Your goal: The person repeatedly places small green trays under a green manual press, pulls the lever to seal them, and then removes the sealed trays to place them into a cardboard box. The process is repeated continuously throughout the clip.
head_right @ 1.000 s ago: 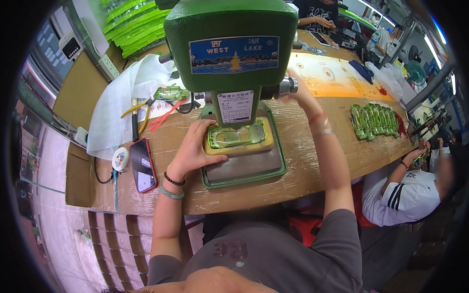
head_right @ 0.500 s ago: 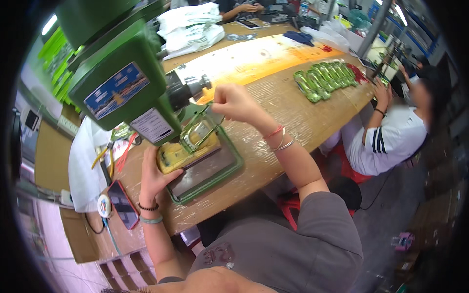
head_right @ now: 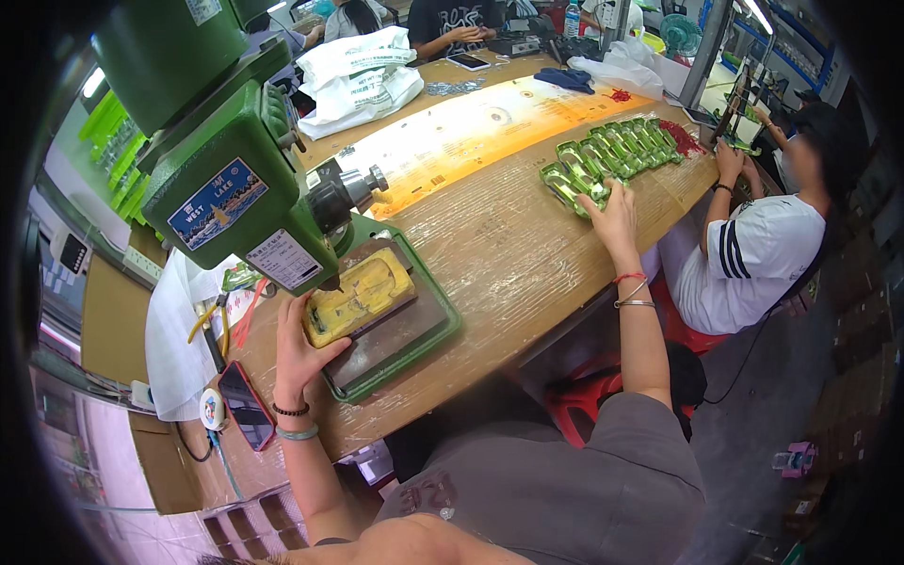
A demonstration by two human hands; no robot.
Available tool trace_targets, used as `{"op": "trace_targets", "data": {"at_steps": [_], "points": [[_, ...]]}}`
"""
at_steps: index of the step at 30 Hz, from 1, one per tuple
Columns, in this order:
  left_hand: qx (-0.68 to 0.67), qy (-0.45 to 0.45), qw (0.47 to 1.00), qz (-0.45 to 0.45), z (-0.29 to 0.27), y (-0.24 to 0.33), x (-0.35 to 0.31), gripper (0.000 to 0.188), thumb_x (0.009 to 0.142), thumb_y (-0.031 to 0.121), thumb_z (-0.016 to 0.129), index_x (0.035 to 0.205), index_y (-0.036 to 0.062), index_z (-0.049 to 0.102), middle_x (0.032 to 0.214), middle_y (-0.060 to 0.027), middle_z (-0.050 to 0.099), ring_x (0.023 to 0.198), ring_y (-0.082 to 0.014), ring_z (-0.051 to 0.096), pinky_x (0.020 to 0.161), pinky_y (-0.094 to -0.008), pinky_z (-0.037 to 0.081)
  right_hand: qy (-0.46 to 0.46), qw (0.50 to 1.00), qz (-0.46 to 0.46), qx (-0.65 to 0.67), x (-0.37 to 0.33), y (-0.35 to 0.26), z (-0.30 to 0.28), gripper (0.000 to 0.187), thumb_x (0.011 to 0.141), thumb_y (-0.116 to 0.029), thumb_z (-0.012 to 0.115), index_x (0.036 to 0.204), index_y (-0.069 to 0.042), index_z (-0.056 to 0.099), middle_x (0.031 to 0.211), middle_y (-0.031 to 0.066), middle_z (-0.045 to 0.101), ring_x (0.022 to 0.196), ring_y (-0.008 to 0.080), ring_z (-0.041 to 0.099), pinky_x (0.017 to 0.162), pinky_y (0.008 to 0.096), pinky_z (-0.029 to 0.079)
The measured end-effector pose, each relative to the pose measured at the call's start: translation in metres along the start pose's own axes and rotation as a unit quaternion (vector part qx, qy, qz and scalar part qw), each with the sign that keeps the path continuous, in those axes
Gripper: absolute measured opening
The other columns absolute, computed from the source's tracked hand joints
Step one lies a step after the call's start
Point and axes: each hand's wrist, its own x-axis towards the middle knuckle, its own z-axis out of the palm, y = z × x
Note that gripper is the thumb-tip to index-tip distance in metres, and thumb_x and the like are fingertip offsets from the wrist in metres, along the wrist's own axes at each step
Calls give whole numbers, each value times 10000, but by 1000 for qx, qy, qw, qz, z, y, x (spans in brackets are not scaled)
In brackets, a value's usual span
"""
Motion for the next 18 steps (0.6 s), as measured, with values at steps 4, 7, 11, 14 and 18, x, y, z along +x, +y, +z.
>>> {"op": "trace_targets", "data": {"at_steps": [4,7,11,14,18], "points": [[24,58,998,32,-18,32,-24,1040,588,313,903,1439,-4,395,1425,-229,397,1345,-411,378,1119,-471,351,-96,989,50,-100,15,-33,13,1025,739,-684,701,1526,-158,307,1581,265,155,1454,472,147,1108,691,183],[108,46,993,19,-37,49,-67,1057,637,456,867,1478,37,383,1514,-234,313,1402,-439,302,1139,-534,296,-112,980,25,-162,52,18,54,1154,690,-842,595,1568,-192,225,1602,260,134,1493,408,95,1095,744,44],[110,79,990,-48,-53,76,-141,939,700,478,821,1446,57,436,1507,-238,293,1408,-439,274,1136,-542,284,-16,989,-119,-90,37,16,64,1049,717,-789,598,1503,-175,273,1518,247,186,1408,391,143,1044,705,88],[186,166,962,-110,-52,86,-202,866,723,472,808,1388,28,475,1467,-255,341,1396,-448,292,1128,-537,299,55,961,-241,124,-22,-60,46,971,737,-749,600,1455,-163,309,1455,237,225,1344,378,179,1006,676,121],[243,260,896,-266,-40,119,-279,743,761,401,797,1326,7,517,1446,-259,365,1380,-437,324,1130,-494,316,-57,876,-334,343,-113,-150,36,869,765,-695,603,1391,-146,356,1370,224,277,1259,361,228,956,637,164]]}}
